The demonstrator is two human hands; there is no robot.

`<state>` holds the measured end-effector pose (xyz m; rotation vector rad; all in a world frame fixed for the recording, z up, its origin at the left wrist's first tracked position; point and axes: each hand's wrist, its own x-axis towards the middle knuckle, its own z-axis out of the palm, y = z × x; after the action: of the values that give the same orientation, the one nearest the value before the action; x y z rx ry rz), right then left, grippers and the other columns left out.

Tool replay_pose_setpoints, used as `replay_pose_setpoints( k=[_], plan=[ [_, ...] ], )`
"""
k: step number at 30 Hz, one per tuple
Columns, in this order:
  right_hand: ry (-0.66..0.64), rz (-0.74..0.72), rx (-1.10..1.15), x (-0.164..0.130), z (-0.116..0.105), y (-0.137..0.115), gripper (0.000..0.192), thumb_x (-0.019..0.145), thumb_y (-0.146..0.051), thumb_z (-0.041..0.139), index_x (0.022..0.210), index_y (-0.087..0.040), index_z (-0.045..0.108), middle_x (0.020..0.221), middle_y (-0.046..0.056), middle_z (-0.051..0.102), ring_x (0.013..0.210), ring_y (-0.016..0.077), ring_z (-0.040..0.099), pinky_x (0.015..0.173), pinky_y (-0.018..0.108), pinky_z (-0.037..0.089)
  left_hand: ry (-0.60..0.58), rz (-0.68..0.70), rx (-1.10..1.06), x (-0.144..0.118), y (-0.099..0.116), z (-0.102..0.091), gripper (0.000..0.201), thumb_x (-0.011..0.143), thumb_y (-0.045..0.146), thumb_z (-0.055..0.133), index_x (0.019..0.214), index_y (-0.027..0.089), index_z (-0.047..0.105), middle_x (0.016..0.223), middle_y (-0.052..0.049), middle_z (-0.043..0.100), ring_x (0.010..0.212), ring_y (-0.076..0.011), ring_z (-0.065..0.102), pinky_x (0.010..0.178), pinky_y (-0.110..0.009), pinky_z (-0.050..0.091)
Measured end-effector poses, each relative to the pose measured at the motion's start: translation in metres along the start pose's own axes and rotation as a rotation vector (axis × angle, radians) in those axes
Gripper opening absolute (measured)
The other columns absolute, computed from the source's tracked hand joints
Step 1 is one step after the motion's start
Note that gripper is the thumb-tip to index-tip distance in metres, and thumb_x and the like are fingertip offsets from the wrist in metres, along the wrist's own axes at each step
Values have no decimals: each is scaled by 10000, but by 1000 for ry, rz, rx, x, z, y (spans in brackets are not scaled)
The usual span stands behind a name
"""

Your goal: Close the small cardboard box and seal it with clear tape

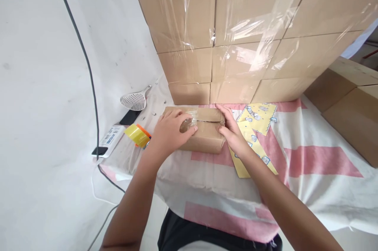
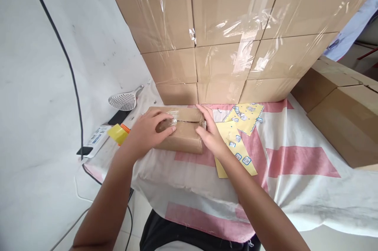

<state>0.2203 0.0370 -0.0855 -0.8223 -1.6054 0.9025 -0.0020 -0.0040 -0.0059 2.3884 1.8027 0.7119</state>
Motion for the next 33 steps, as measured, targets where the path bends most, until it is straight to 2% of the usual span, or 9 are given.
replay_pose_setpoints(
  k=[2, 5, 13, 18, 22, 25, 29, 31, 33],
  plan=[
    [-2, -5, -10, 0, 0, 0, 607, 866, -243, 587, 1460, -342, 506, 1553, 45, 420, 1522, 262, 317, 1307, 496, 208, -92, 24, 29, 10, 4, -8, 204, 933, 406, 586, 950, 242, 708, 972, -49, 700, 920, -249, 648, 786, -376, 484],
    [-2, -18, -10, 0, 0, -1, 616, 841, -208, 584, 1441, -333, 522, 1552, 53, 416, 1530, 250, 302, 1309, 491, 200, -154, 60, 94, 19, 9, -12, 174, 939, 332, 536, 878, 223, 657, 931, -47, 669, 873, -236, 634, 695, -341, 439],
    [0, -10, 8, 1, 1, -3, 486, 827, -198, 578, 1294, -325, 616, 1496, 69, 436, 1516, 246, 336, 1301, 495, 221, -144, 106, 256, 17, 17, -1, 166, 952, 183, 414, 851, 206, 543, 898, -68, 643, 615, -181, 543, 548, -328, 314],
    [2, -41, -8, 0, 2, -4, 369, 823, -193, 588, 1169, -300, 653, 1465, 85, 442, 1499, 254, 366, 1292, 481, 240, -112, 26, 316, 15, 16, 4, 141, 955, 276, 448, 864, 220, 541, 775, -66, 648, 615, -230, 568, 547, -330, 282],
    [4, -41, -34, -2, 2, -5, 288, 853, -259, 609, 1134, -291, 661, 1473, 82, 449, 1496, 266, 375, 1292, 481, 241, -113, -5, 297, 21, 9, 9, 316, 953, 501, 490, 782, 246, 566, 576, -34, 571, 550, -250, 542, 568, -334, 298],
    [2, -31, -28, -2, 1, -4, 262, 869, -286, 612, 1126, -288, 664, 1483, 82, 447, 1498, 269, 376, 1288, 487, 250, -107, 47, 266, 24, 4, 11, 364, 988, 427, 424, 691, 249, 537, 581, -37, 597, 535, -231, 530, 577, -335, 300],
    [2, -31, -15, -3, 0, -3, 255, 881, -298, 609, 1130, -293, 662, 1492, 82, 440, 1508, 263, 364, 1290, 492, 245, -51, 16, 278, 17, 2, 13, 355, 1002, 386, 419, 702, 247, 546, 628, -36, 628, 570, -233, 545, 584, -339, 318],
    [4, -34, -11, -3, -1, -3, 261, 883, -288, 602, 1138, -299, 660, 1506, 78, 433, 1514, 258, 357, 1292, 492, 238, 44, 18, 230, 9, 1, 15, 343, 1018, 406, 418, 773, 243, 596, 717, -44, 674, 660, -244, 601, 611, -352, 371],
    [4, -27, -4, -3, -1, -3, 277, 886, -271, 588, 1153, -298, 657, 1529, 77, 419, 1524, 254, 345, 1293, 493, 230, 177, 73, 140, -2, -3, 18, 312, 1028, 404, 428, 909, 233, 660, 913, -63, 740, 857, -259, 672, 725, -378, 451]
  ],
)
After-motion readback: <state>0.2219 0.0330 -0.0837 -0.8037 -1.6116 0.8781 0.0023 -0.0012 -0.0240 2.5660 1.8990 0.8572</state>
